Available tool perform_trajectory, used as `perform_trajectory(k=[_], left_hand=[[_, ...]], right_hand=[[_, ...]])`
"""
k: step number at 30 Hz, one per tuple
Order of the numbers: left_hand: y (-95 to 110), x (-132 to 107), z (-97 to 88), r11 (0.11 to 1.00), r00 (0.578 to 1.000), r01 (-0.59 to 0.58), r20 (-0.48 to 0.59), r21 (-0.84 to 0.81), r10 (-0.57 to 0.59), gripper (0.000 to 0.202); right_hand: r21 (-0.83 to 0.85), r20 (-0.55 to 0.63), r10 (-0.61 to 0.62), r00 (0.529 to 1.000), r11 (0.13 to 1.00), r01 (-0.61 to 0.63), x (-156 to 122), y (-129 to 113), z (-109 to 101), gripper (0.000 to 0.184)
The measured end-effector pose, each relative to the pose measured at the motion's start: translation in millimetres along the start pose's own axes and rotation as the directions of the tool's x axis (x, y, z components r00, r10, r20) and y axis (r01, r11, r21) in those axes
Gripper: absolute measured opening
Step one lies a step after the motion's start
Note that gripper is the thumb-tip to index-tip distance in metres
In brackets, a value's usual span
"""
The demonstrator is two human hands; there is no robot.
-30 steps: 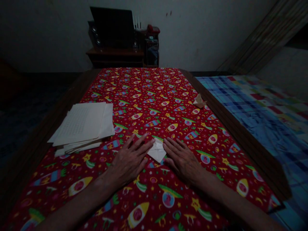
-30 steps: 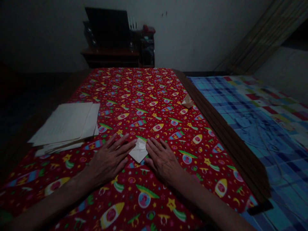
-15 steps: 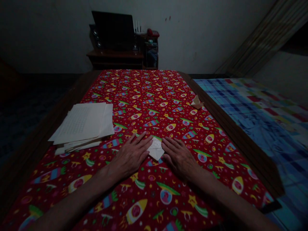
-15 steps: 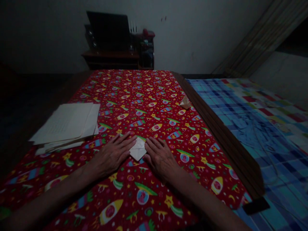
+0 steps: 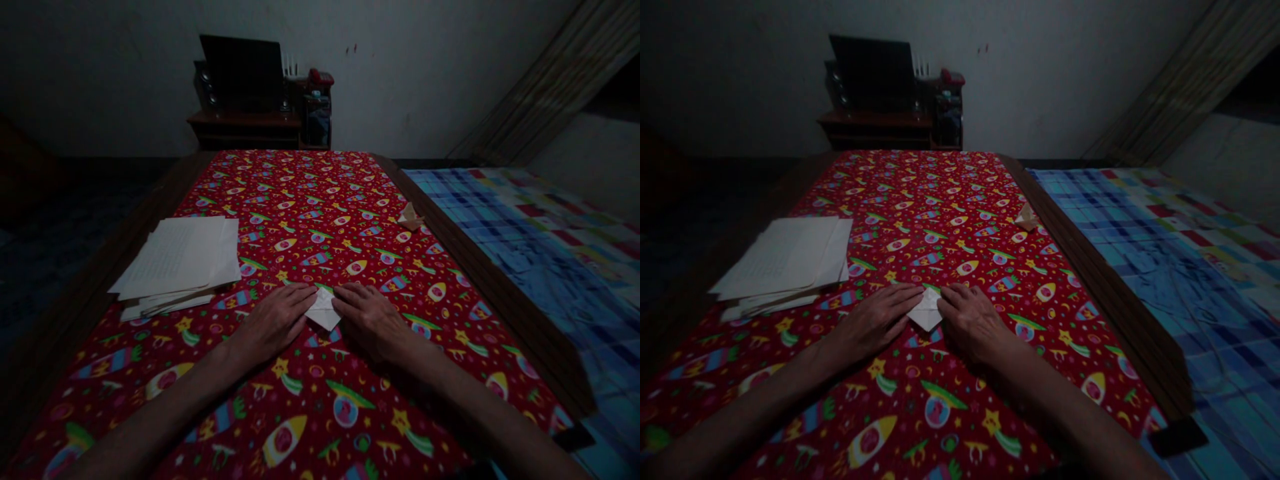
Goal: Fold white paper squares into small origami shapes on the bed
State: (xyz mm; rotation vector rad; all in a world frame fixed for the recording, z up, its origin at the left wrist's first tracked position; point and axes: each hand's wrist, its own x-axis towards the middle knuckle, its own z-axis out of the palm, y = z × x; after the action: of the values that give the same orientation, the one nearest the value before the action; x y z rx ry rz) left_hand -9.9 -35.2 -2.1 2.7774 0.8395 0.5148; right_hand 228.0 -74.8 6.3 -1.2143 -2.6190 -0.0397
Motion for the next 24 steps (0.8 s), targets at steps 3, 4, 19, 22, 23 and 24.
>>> perform_trajectory(k=[3,4,19,22,23,24], left_hand=[[-6.4,3.8,4.7,0.990,0.996,0.002,-0.083,-0.141,-0.014,0.036],[-8.2,5.5,4.7,0.978,0.992,0.006,-0.125,-0.209,-0.033,0.033],[-28.4,47.3,-7.8,0.922,0.992,0.121,0.074,-0.368,-0.101,0.019],[-36.6,60.0,2.6,0.946,0.994,-0.063,0.067,-0.318,0.089,0.015],[-36.5,64.5,5.9,0.942,0.992,-0.087,0.062,-0.323,0.113,0.014],[-35.5,68.7,8.8,0.939,0.991,-0.100,0.056,-0.329,0.125,0.013]], right_hand=[[0.015,-0.097,0.034,0.995,0.999,-0.033,3.1,0.2,9.6,0.022],[0.059,-0.131,0.062,0.989,0.997,-0.055,3.7,-1.2,11.8,0.022],[0.626,0.322,0.226,0.919,0.677,-0.386,-4.2,-27.2,-10.6,0.045],[0.653,0.225,0.352,0.909,0.638,-0.408,-7.0,-17.8,-12.8,0.039],[0.661,0.143,0.368,0.919,0.656,-0.365,-6.1,-14.3,-12.3,0.033],[0.654,0.050,0.355,0.933,0.695,-0.300,-4.3,-10.9,-11.2,0.027]])
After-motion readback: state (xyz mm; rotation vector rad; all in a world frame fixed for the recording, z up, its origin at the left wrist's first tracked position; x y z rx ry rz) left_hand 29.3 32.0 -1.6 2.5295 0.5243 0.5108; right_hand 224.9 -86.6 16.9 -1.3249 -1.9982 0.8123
